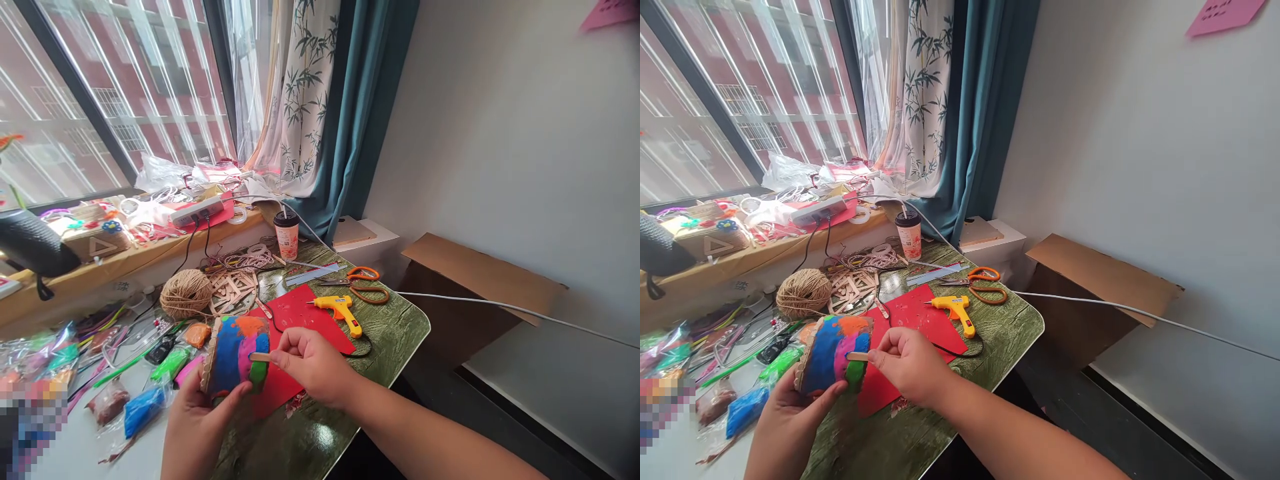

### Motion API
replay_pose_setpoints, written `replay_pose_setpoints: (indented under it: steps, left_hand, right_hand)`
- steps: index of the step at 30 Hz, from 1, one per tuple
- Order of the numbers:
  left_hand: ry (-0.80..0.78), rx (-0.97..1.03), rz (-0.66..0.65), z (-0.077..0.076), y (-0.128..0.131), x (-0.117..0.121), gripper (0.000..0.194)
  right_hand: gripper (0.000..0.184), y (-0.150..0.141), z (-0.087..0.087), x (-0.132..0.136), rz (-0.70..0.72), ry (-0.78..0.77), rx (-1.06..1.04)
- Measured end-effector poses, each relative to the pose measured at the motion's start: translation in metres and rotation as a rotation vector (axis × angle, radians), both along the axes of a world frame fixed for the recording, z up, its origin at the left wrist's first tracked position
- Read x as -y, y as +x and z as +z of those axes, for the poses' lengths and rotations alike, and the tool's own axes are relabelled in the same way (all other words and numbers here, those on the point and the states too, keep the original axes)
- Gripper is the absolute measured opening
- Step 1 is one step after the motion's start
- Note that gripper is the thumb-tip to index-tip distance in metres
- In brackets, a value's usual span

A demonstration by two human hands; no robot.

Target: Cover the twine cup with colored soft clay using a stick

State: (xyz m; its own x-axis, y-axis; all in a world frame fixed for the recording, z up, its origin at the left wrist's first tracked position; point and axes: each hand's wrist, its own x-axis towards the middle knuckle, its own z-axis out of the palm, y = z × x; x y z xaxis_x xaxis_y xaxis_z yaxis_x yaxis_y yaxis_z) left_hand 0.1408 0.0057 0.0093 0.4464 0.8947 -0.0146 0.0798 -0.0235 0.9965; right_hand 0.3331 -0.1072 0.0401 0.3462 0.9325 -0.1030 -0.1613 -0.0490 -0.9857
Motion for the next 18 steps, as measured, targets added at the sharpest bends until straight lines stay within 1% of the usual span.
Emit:
replay_pose_setpoints:
  steps: [4, 10, 13, 16, 18]
  left_hand:
    - [-0.024, -0.003, 0.01, 0.0005, -0.0007, -0.0008, 0.064]
    - [-0.022, 0.002, -0.001, 0.0018, -0.0012, -0.0005, 0.064]
    - [-0.038, 0.006, 0.0, 0.005, -0.0004, -0.0003, 0.063]
    - [-0.042, 0.01, 0.005, 0.0072, 0.0004, -0.0007, 0.062]
    - [-0.014, 0.002, 0.003, 0.0055, -0.0001, -0.0014, 0.059]
  right_hand:
    - [0.052, -0.004, -0.0027, -0.0031, -0.002, -0.015, 0.01]
    - [0.051, -0.0009, 0.0017, -0.0004, -0.003, 0.008, 0.029]
    - [0.049, 0.0, 0.0023, -0.0005, 0.01, 0.03, 0.032]
    - [0.051, 0.002, 0.0001, -0.0042, 0.011, 0.041, 0.019]
    - [0.053, 0.0039, -0.003, -0.0079, 0.011, 0.025, 0.003]
